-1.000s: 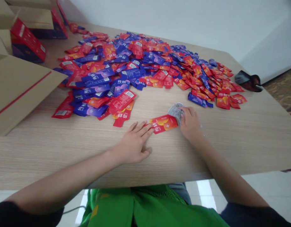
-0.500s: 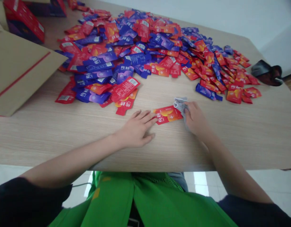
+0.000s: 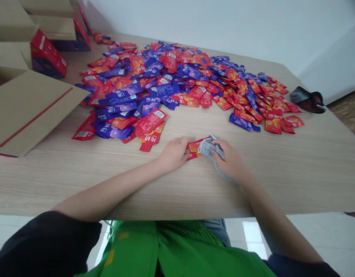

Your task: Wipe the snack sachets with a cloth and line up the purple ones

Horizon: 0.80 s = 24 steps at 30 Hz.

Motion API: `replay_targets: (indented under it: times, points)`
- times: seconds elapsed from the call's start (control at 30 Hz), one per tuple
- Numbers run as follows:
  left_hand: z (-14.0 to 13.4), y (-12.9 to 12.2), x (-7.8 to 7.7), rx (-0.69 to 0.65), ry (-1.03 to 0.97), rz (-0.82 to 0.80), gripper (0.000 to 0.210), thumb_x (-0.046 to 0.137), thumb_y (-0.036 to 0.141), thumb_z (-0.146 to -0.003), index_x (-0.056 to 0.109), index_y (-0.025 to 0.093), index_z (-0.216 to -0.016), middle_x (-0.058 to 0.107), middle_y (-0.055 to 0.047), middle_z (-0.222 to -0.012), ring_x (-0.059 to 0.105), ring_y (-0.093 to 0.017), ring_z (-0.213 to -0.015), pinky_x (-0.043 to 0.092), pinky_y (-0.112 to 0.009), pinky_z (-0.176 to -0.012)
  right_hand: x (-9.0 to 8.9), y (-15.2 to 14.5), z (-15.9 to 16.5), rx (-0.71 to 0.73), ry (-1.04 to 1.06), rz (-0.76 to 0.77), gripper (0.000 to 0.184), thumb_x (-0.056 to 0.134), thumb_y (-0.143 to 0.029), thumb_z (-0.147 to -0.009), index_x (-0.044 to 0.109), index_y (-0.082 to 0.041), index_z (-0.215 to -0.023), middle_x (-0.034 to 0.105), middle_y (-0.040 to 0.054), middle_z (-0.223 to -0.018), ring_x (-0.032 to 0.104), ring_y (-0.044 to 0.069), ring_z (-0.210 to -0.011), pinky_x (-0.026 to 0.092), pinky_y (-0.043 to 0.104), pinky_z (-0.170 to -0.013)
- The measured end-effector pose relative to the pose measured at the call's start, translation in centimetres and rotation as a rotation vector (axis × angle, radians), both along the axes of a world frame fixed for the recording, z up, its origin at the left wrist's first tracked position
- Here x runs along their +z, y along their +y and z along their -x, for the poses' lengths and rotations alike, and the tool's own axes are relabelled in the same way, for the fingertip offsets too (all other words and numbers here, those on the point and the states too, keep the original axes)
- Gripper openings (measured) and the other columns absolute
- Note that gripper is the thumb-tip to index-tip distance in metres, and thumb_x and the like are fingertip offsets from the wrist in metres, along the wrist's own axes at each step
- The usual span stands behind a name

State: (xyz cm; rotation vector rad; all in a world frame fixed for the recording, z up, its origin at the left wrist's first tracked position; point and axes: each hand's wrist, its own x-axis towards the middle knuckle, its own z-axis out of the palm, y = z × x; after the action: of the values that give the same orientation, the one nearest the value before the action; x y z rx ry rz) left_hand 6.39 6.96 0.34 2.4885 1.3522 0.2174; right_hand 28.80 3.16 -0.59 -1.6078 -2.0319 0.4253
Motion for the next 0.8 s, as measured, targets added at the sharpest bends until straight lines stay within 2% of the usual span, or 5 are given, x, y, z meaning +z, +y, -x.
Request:
replay_targets:
  times: [0.17,0.33,0.5,0.67,0.8]
  points:
    - [0.9,-1.3,0.7,-0.175,0.146,-0.281,0.034,0.033,0.015,-0.099,0.052,0.018,-0.127,0.062,-0.011,-0.126,0.056,-0.027,-0.113,0.042,-0.043,-0.092,2.5,-0.8,-2.1,-0.185,0.104,-0.142,0.023,0.048,-0.03,-0.09,0.056,-0.023,-0.111,0.066,0.0078,-0.101,0.062,0.024,-0.089,0.048,0.038,-0.079]
    - [1.8,-3.5,-0.9,-0.199,0.265,-0.283,0.044,0.032,0.011,-0.097,0.049,0.01,-0.138,0.042,-0.015,-0.151,0.043,-0.031,-0.133,0.039,-0.047,-0.101,3.1,0.2,-3.5,-0.234,0.082,-0.135,0.021,0.05,-0.028,-0.089,0.055,-0.023,-0.108,0.064,0.0065,-0.098,0.061,0.024,-0.088,0.046,0.037,-0.077]
    - [2.4,-5.6,-2.3,-0.156,0.226,-0.244,0.053,0.035,0.029,-0.099,0.039,0.004,-0.145,0.031,-0.018,-0.156,0.031,-0.033,-0.143,0.03,-0.05,-0.112,3.0,0.9,1.9,-0.087,0.086,-0.187,0.025,0.045,-0.022,-0.091,0.052,-0.022,-0.115,0.06,0.0087,-0.109,0.058,0.024,-0.1,0.046,0.038,-0.087]
    - [2.5,-5.9,-2.3,-0.155,0.194,-0.102,0.047,0.039,0.035,-0.098,0.055,0.008,-0.133,0.06,-0.017,-0.134,0.051,-0.032,-0.128,0.024,-0.055,-0.116,0.7,0.6,9.0,0.202,-0.256,-0.115,0.029,0.043,-0.016,-0.093,0.058,-0.022,-0.116,0.057,0.011,-0.115,0.052,0.026,-0.102,0.041,0.04,-0.088]
    - [2.5,-5.5,-2.0,-0.162,0.186,-0.129,0.046,0.038,0.032,-0.098,0.055,0.009,-0.133,0.057,-0.017,-0.137,0.045,-0.032,-0.134,0.025,-0.055,-0.115,-0.6,0.4,8.4,0.17,-0.456,-0.09,0.03,0.046,-0.018,-0.092,0.061,-0.024,-0.117,0.056,0.0123,-0.118,0.048,0.029,-0.098,0.038,0.043,-0.082]
